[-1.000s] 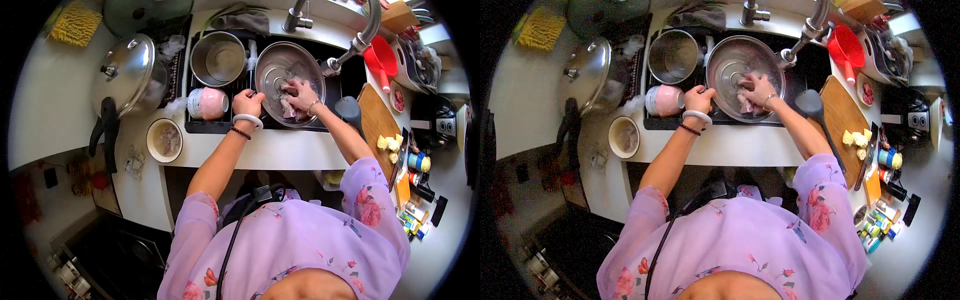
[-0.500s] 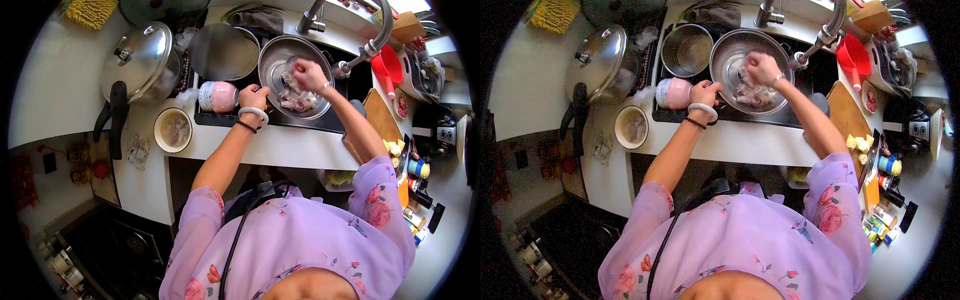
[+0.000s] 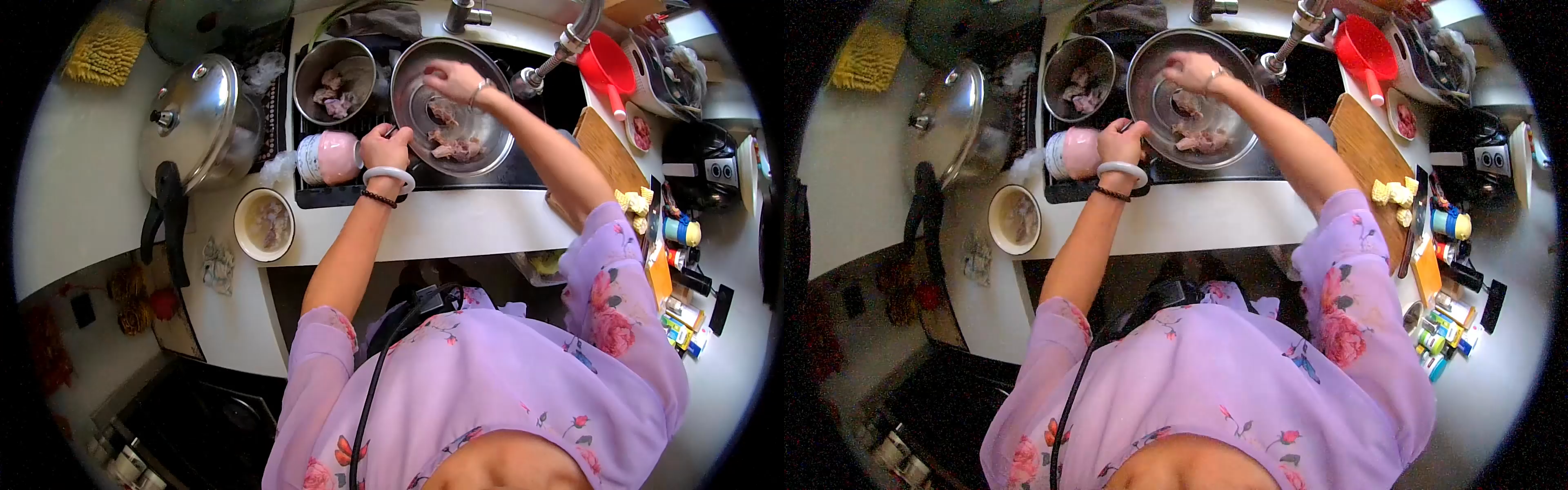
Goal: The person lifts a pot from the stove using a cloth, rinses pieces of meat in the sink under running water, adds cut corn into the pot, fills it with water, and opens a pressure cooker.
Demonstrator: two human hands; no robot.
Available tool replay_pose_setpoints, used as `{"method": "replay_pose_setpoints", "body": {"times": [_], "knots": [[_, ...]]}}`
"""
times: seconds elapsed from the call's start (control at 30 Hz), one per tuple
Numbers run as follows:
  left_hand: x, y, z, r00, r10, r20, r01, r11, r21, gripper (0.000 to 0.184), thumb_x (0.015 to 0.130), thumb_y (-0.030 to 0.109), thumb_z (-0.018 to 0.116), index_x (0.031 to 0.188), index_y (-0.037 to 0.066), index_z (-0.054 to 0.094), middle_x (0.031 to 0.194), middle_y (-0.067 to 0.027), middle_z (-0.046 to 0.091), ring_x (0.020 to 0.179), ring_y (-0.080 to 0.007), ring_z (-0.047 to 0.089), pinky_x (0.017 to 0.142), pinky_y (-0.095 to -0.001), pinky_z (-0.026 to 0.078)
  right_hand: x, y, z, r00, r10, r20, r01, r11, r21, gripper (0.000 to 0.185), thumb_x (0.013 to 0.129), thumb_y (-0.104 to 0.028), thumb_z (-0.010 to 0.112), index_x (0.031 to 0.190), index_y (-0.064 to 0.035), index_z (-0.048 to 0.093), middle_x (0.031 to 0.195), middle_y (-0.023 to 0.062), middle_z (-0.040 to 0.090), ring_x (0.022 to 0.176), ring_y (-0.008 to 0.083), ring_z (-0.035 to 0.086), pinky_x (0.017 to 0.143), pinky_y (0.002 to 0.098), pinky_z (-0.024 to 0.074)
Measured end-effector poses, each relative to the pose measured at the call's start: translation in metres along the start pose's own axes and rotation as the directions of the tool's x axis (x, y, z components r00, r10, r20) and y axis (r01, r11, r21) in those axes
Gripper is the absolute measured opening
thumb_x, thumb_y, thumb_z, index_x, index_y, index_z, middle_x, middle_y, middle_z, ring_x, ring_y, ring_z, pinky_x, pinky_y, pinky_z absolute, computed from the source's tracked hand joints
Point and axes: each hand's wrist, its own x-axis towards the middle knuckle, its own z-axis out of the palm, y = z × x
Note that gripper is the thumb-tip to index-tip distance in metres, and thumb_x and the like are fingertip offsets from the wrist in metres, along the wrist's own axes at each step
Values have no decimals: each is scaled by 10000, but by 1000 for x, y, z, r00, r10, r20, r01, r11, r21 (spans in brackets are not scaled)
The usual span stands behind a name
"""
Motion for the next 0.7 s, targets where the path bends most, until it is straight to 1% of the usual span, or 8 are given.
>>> {"method": "replay_pose_setpoints", "body": {"times": [0.07, 0.17, 0.27, 0.43, 0.53, 0.63, 0.67, 0.7], "knots": [[9, -7, 2, 997, 79, 15, -79, 996, 34, 316, 672, 104, 695, 915, -73, 595, 632, -56, 575, 420, -121, 483, 387, -272, 369, -31, 22, 35, 993, -120, 4, 118, 962, -248, 556, 758, -522, 631, 1136, -116, 605, 973, 187, 662, 929, 355, 623, 843, 414, 499], [15, -8, 5, 994, 105, -36, -101, 991, 87, 239, 633, 138, 668, 742, -67, 610, 622, -97, 617, 517, -162, 539, 517, -320, 450, -60, 25, 25, 885, -159, 437, 89, 981, 175, 564, 707, -503, 697, 1124, -137, 597, 1104, 214, 565, 1027, 365, 556, 870, 444, 469], [19, -15, 8, 988, 127, -88, -118, 988, 98, 267, 629, 143, 675, 770, -76, 613, 631, -103, 623, 533, -164, 545, 537, -318, 461, -74, 39, -2, 951, 137, 277, -88, 979, -183, 615, 676, -529, 713, 1160, -184, 554, 1190, 220, 511, 1049, 372, 537, 891, 412, 456], [7, 4, 17, 999, 24, -29, -23, 999, 30, 329, 625, 153, 685, 846, -86, 634, 660, -113, 632, 548, -169, 569, 549, -318, 479, -97, 33, 64, 995, 28, 91, -30, 999, 18, 476, 688, -382, 647, 1106, -166, 576, 1070, 208, 567, 983, 388, 560, 847, 447, 489], [7, 3, 14, 1000, 15, -13, -13, 996, 85, 501, 680, 130, 698, 1114, -87, 575, 732, -87, 629, 443, -132, 516, 411, -261, 409, -96, 21, 63, 997, 13, 78, -14, 1000, 6, 406, 695, -350, 636, 1051, -157, 602, 1048, 179, 565, 961, 373, 570, 830, 441, 498], [4, 11, 5, 997, -42, 72, 38, 998, 49, 510, 680, 139, 698, 1123, -82, 576, 746, -97, 638, 448, -132, 525, 411, -263, 414, -94, 10, 41, 990, -48, -134, 37, 995, -88, 365, 706, -327, 628, 1034, -168, 617, 1033, 150, 560, 963, 346, 576, 821, 439, 501], [-5, 14, 11, 996, -31, -86, 28, 999, -29, 268, 648, 102, 676, 856, -63, 643, 613, -77, 602, 434, -135, 517, 404, -298, 412, -94, 8, 34, 988, -68, -137, 45, 985, -169, 354, 706, -324, 632, 1024, -170, 622, 1036, 148, 556, 960, 335, 578, 808, 440, 505], [-7, 15, 10, 992, -8, -123, 8, 1000, 3, 259, 654, 99, 679, 851, -64, 639, 597, -68, 586, 429, -134, 510, 395, -295, 403, -93, 7, 27, 986, -91, -141, 54, 967, -249, 342, 706, -322, 637, 1014, -172, 627, 1039, 145, 553, 958, 324, 580, 795, 441, 509]]}}
